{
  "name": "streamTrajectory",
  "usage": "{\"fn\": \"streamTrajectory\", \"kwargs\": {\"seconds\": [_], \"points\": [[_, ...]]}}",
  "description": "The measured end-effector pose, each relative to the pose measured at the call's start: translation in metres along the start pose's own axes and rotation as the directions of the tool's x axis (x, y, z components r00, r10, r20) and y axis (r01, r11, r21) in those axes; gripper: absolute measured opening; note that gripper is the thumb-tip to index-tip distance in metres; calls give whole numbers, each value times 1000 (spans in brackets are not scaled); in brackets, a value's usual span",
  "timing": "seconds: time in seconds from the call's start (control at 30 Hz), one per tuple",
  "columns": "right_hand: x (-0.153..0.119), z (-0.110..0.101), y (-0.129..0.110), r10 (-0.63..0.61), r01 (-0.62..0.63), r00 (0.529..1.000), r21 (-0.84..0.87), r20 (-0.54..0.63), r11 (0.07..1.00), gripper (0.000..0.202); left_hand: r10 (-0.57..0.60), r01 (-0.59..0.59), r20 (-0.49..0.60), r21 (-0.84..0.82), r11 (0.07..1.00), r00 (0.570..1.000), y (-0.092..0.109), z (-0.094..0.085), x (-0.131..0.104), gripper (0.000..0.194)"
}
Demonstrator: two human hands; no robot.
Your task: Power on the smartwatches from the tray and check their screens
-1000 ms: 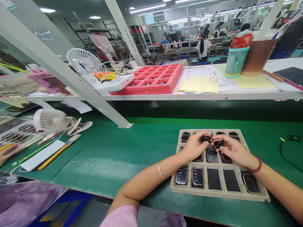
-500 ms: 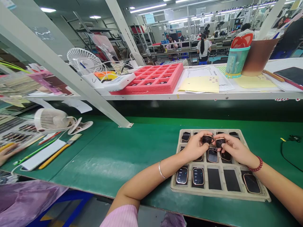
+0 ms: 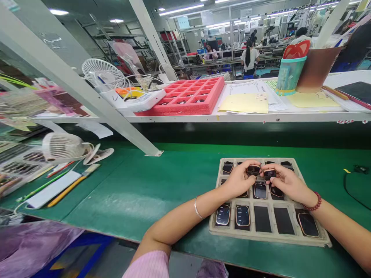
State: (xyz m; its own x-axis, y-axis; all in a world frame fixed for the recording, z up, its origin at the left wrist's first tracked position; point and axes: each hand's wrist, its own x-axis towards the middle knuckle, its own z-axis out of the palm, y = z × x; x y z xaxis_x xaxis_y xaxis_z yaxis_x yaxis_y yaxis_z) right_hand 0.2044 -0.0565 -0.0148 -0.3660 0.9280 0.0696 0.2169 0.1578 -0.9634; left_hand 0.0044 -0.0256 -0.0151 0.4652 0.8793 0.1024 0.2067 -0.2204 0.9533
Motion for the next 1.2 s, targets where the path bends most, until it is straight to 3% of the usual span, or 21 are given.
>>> {"fn": "streamTrajectory", "kwargs": {"seconds": [0.17,0.37,0.57,0.77,0.9,1.2], "points": [[0,0,0,-12,13,999,-28,39,1000,33,54,-55,-18,-67,996,998,-4,0,2,32],[0,-1,1,41,-42,999,14,21,999,28,13,-13,5,-76,997,1000,-13,1,3,45],[0,1,-3,12,-13,1000,81,17,997,38,-21,22,10,-70,997,1000,-4,1,1,41],[0,-1,0,49,-50,999,65,22,997,31,18,-19,-10,-113,993,1000,0,1,2,27],[1,-1,-2,22,-22,1000,91,7,996,33,9,-6,20,-156,988,1000,0,1,1,34],[0,-1,-1,19,-20,1000,88,12,996,32,32,-31,23,-43,999,999,-1,1,1,37]]}}
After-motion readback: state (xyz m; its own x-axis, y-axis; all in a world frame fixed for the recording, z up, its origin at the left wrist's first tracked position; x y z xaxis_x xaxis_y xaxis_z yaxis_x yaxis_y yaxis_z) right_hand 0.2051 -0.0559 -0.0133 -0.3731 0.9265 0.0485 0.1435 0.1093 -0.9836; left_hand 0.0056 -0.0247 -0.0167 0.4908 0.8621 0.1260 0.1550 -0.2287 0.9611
